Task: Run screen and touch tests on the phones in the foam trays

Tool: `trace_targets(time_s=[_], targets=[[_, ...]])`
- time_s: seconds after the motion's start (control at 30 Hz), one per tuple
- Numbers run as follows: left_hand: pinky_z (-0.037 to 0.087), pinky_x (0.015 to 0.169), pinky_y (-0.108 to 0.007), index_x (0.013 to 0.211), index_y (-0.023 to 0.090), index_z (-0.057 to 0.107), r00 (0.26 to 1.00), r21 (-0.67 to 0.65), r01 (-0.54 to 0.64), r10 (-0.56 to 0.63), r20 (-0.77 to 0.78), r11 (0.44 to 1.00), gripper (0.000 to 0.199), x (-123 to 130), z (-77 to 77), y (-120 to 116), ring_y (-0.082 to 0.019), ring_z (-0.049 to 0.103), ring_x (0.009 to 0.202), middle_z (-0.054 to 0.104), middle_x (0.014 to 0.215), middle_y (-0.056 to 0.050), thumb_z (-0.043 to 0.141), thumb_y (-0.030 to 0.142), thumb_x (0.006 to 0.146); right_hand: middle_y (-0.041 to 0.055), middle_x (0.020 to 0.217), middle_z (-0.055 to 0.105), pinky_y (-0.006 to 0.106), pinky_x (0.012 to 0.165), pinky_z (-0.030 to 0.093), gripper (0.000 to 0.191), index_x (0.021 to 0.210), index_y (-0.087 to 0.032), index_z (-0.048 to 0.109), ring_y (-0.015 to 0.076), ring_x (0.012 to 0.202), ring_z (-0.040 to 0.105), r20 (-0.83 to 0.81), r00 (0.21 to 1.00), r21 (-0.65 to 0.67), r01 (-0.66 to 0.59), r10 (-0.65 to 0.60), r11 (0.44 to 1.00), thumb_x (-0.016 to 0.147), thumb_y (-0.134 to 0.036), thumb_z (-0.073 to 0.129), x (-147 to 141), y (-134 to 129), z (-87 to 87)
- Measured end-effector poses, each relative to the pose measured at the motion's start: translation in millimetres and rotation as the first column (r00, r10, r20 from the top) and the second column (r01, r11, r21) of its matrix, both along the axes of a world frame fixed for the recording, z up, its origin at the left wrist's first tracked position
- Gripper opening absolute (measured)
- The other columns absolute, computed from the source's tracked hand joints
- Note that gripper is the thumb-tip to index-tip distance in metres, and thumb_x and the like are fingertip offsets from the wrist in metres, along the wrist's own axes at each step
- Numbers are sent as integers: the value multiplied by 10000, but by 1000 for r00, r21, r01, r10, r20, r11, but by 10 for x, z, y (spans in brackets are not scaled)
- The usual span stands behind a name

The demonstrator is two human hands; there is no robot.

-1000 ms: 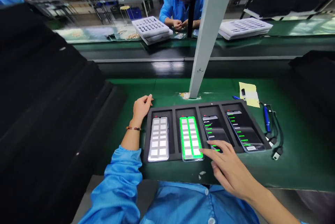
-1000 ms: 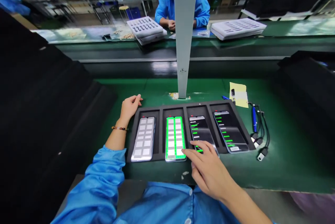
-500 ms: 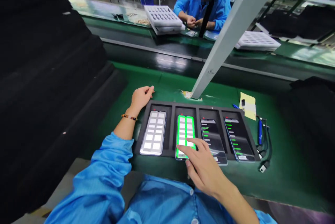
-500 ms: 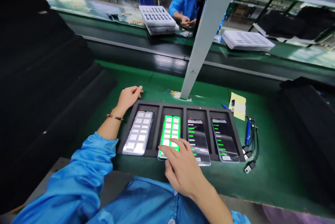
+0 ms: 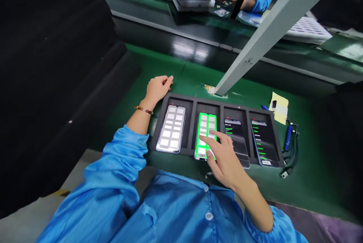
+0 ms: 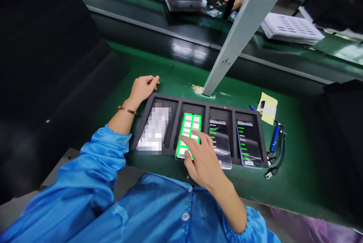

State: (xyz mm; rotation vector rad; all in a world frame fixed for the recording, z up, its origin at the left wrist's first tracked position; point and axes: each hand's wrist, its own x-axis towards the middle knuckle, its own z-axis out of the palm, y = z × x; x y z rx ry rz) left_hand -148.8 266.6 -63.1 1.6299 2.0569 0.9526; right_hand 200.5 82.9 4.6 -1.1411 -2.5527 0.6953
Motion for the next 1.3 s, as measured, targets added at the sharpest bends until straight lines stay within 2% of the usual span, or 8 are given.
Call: trace_targets(time_s=[0.1, 0.27, 0.37, 0.53, 0.63, 0.8, 1.03, 1.3], targets=[[422, 732, -340, 858, 241, 823, 1000, 18, 11, -11, 1, 1000, 478, 9, 10, -7, -231, 670, 737, 790, 769, -39, 546, 557, 1086, 82, 1476, 702, 590, 1193, 385, 563, 1691, -315, 407, 340, 1523, 456, 17, 1000, -6, -10, 11, 1000, 1131, -259, 377, 64, 22, 28], [429, 758, -344, 859, 228, 818, 1000, 33, 15, -15, 2, 999, 499, 4, -11, -6, -223, 667, 735, 781, 767, -41, 538, 569, 1092, 73, 1513, 673, 591, 1201, 362, 487, 1613, -325, 493, 338, 1526, 450, 65, 990, 13, 127, -127, 992, 1138, -292, 389, 379, 39, 17], [441, 771, -351, 887, 221, 821, 1000, 35, 21, -22, 14, 999, 518, 0, -23, -4, -217, 669, 728, 772, 761, -38, 524, 592, 1093, 78, 1517, 669, 580, 1198, 369, 474, 1595, -306, 509, 338, 1526, 444, 54, 989, 14, 138, -139, 990, 1138, -296, 386, 305, 64, -12], [439, 765, -344, 879, 217, 822, 1000, 28, 16, -16, 13, 999, 503, 14, 4, -10, -208, 653, 712, 765, 750, -29, 525, 559, 1098, 77, 1517, 676, 575, 1190, 387, 544, 1666, -304, 447, 344, 1515, 455, 37, 999, 4, 30, -31, 1000, 1127, -276, 374, -23, 128, -10], [435, 782, -339, 849, 207, 817, 1000, 22, 10, -10, 10, 1000, 490, 24, 18, -11, -207, 644, 717, 768, 759, -34, 544, 528, 1099, 71, 1520, 675, 566, 1191, 384, 532, 1654, -310, 458, 332, 1508, 461, 45, 998, 10, 53, -53, 999, 1130, -275, 382, 68, 146, 20], [428, 765, -337, 910, 207, 832, 1000, 16, 8, -8, 6, 1000, 485, 26, 13, -10, -202, 644, 717, 768, 763, -28, 538, 542, 1100, 85, 1494, 682, 586, 1192, 373, 448, 1544, -288, 557, 338, 1495, 461, 72, 974, -3, 215, -215, 977, 1137, -309, 371, 336, 174, 16], [457, 773, -359, 867, 248, 802, 1000, 5, 4, -4, -2, 1000, 470, 27, 34, -20, -208, 666, 722, 777, 769, -19, 541, 570, 1090, 76, 1515, 674, 582, 1204, 369, 504, 1610, -284, 501, 337, 1526, 432, 10, 998, -18, 66, -66, 998, 1116, -268, 399, -60, 282, -21], [444, 749, -352, 881, 246, 806, 1000, 9, 5, -5, -13, 1000, 471, 32, 29, -16, -202, 659, 722, 774, 764, -21, 534, 566, 1093, 88, 1526, 671, 599, 1189, 372, 453, 1550, -260, 536, 347, 1506, 458, 114, 972, 34, 205, -207, 978, 1131, -304, 369, 267, 436, -1]])
